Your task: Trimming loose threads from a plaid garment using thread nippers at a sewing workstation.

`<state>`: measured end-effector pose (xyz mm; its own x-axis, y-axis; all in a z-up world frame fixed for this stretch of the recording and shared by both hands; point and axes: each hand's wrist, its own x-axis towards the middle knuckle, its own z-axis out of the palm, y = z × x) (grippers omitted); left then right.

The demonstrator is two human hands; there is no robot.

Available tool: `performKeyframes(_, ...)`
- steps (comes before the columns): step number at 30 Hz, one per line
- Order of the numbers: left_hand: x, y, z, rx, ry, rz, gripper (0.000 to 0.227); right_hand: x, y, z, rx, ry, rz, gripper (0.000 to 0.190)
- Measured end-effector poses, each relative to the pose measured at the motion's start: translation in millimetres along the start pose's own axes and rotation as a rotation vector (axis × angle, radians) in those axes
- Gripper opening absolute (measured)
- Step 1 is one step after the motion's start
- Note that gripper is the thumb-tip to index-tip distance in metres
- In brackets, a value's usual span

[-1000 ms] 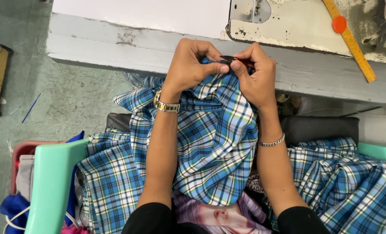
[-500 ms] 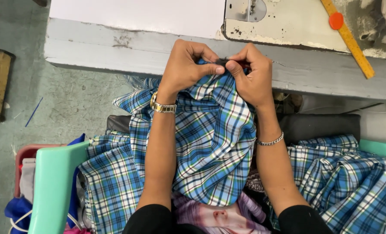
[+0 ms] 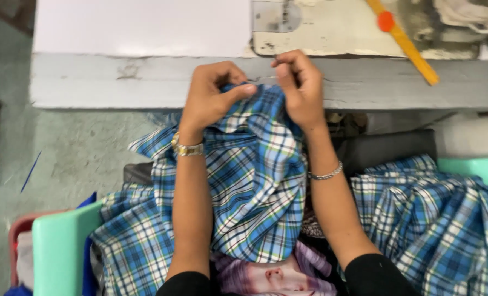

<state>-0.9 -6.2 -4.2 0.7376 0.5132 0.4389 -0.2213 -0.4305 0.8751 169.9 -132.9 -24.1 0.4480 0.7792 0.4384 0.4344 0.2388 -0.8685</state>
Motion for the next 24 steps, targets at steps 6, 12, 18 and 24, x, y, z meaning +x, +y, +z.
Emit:
performKeyframes(6, -3.0, -13.8, -2.4, -0.151, 0.042, -0.096, 0.019, 1.3, -6.6, 2.5, -0.047, -0.107, -0.061, 0.037)
performKeyframes(12, -7.4, -15.3, -3.0, -0.15, 0.086, -0.028, 0.015, -2.0, -3.4, 2.8, -0.096, -0.192, -0.097, 0.02)
performKeyframes(18, -1.7, -1.4, 1.1, -0.173, 0.126, -0.003, 0.018, -0.3, -11.5, -3.3, -0.031, -0.222, -0.107, 0.012)
performKeyframes(24, -4.5, -3.0, -0.6, -0.064, 0.011, -0.024, 0.011, -0.7, -9.6, -3.6, 0.065, -0.229, -0.075, 0.014)
